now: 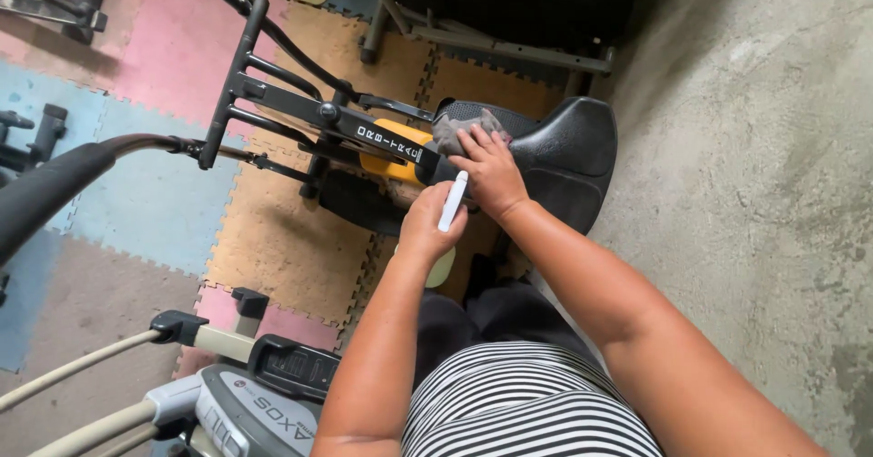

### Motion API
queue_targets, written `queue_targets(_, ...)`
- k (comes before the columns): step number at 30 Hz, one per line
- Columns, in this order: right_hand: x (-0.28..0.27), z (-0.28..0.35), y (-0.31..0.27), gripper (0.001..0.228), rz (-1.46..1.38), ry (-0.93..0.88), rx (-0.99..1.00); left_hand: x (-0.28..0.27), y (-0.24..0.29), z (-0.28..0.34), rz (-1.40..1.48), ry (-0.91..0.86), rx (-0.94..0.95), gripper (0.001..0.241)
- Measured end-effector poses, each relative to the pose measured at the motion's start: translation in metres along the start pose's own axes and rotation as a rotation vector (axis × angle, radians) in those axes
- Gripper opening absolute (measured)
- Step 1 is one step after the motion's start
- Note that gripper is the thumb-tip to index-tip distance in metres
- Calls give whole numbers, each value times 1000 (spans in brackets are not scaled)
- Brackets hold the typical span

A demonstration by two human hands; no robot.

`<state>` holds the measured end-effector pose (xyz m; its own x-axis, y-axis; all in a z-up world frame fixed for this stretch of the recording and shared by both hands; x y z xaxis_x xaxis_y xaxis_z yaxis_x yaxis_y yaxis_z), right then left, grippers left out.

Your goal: Wiping down cardio machines using a spray cleaner and a cloth.

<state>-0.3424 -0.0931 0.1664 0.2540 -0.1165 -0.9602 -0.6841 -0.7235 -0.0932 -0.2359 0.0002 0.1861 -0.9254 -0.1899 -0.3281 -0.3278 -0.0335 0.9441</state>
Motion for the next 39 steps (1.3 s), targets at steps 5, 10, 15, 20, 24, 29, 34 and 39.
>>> queue_targets(5, -31, 49, 24, 37, 152, -62, -25, -5, 2, -3, 2, -52, 54, 31)
queue_targets(10, -46, 103, 39, 33, 121, -21, 62, -15, -8, -8, 7, -82, 98, 30)
queue_targets(15, -21, 42, 7, 33, 245, -70, 68, -26, -3, -3, 10, -104, 112, 27)
queue_targets(20, -6, -4, -17, 27, 263, -84, 99, -29, -12, 5, 8, -173, 45, 25)
queue_targets(24, -16, 48, -1, 26, 241, -70, 119, -26, -16, 9, 30, -224, 101, 25)
queue_targets(29, -54, 146, 12, 28, 127, -61, 225, -18, -7, 3, 15, -254, 70, 26)
queue_targets(34, -47, 140, 0, 41, 139, -46, 287, -6, 7, 3, 43, -344, 83, 27)
queue_targets(39, -19, 71, -13, 66, 118, 1, 224, 3, 10, 12, 52, -380, 117, 27)
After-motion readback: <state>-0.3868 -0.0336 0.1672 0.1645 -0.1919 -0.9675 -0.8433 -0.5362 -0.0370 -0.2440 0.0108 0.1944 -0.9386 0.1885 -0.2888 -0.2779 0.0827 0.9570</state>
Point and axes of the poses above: each hand's wrist, its own z-axis away from the middle knuckle, its own x-axis out of the palm, y = z × x, the point moved 7 cm from there along -z, towards the middle knuckle, and after that the axes turned 13 degrees about z, right-handed, at the moved point
